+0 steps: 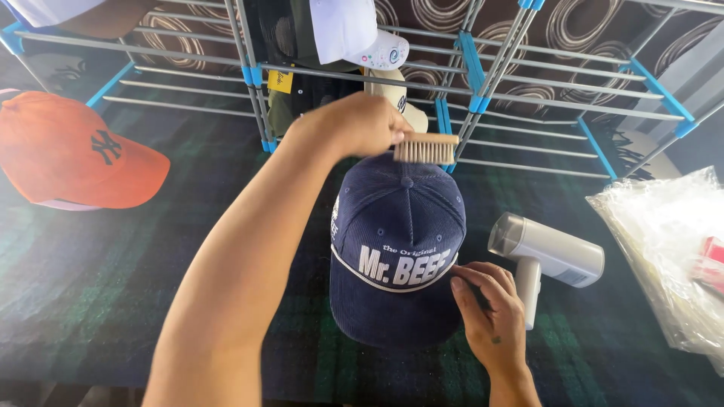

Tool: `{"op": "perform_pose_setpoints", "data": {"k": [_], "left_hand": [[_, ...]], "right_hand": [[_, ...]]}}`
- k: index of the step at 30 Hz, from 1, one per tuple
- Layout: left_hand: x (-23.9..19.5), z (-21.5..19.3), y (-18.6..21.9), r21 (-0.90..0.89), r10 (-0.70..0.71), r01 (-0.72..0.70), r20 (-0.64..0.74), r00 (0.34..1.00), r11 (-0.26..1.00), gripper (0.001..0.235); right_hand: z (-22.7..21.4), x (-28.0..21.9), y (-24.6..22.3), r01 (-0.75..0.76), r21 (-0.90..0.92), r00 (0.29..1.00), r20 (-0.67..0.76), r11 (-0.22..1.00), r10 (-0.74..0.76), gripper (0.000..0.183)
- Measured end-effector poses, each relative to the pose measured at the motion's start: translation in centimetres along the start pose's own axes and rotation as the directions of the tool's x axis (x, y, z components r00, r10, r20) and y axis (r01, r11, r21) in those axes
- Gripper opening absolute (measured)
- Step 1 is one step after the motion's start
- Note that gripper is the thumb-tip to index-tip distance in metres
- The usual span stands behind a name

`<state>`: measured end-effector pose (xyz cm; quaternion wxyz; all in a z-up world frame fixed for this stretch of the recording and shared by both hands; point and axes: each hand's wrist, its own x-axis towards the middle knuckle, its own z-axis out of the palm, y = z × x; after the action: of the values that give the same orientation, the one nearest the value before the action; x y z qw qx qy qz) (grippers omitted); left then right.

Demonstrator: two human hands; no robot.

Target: The person places a navy blue cap on a wooden head form and uses a wooden brush to clean the cap's surface. They brush the crown, brim, and sides of the cap while holding it steady with their other hand.

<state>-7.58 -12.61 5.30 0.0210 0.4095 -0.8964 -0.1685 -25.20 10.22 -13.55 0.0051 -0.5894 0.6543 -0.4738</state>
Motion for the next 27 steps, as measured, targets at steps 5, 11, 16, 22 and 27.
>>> {"op": "perform_pose_setpoints", "data": {"k": [5, 11, 16, 22, 27], "left_hand": [[3.4, 0.5, -2.7, -0.138, -0.109, 0.142, 0.22, 0.969, 0.98, 0.039], [0.7, 2.9, -5.5, -0.255, -0.254, 0.357, 0.362, 0.897, 0.899, 0.049], [-0.2, 3.3, -7.8, -0.047, -0.386, 0.393, 0.112, 0.916, 0.919, 0.032], [-8.8, 2.3, 0.7, -0.87, -0.377, -0.091, -0.302, 0.876, 0.484, 0.024], [-7.9, 7.6, 5.0, -0.834, -0.232, -0.499, -0.451, 0.862, -0.236, 0.022]], "right_hand": [[-0.7, 0.0, 0.6, 0.008, -0.032, 1.0, -0.017, 0.999, -0.008, 0.02], [-1.1, 0.6, 1.0, -0.06, -0.038, 0.998, -0.015, 0.997, 0.06, 0.02], [-2.2, 2.9, -1.7, 0.111, 0.076, 0.992, -0.069, 0.991, -0.106, 0.02], [-2.4, 5.4, -8.2, 0.315, 0.204, 0.949, -0.048, 0.927, -0.312, 0.031], [-1.7, 8.1, -10.8, 0.288, 0.409, 0.929, 0.099, 0.866, -0.356, 0.068]]}}
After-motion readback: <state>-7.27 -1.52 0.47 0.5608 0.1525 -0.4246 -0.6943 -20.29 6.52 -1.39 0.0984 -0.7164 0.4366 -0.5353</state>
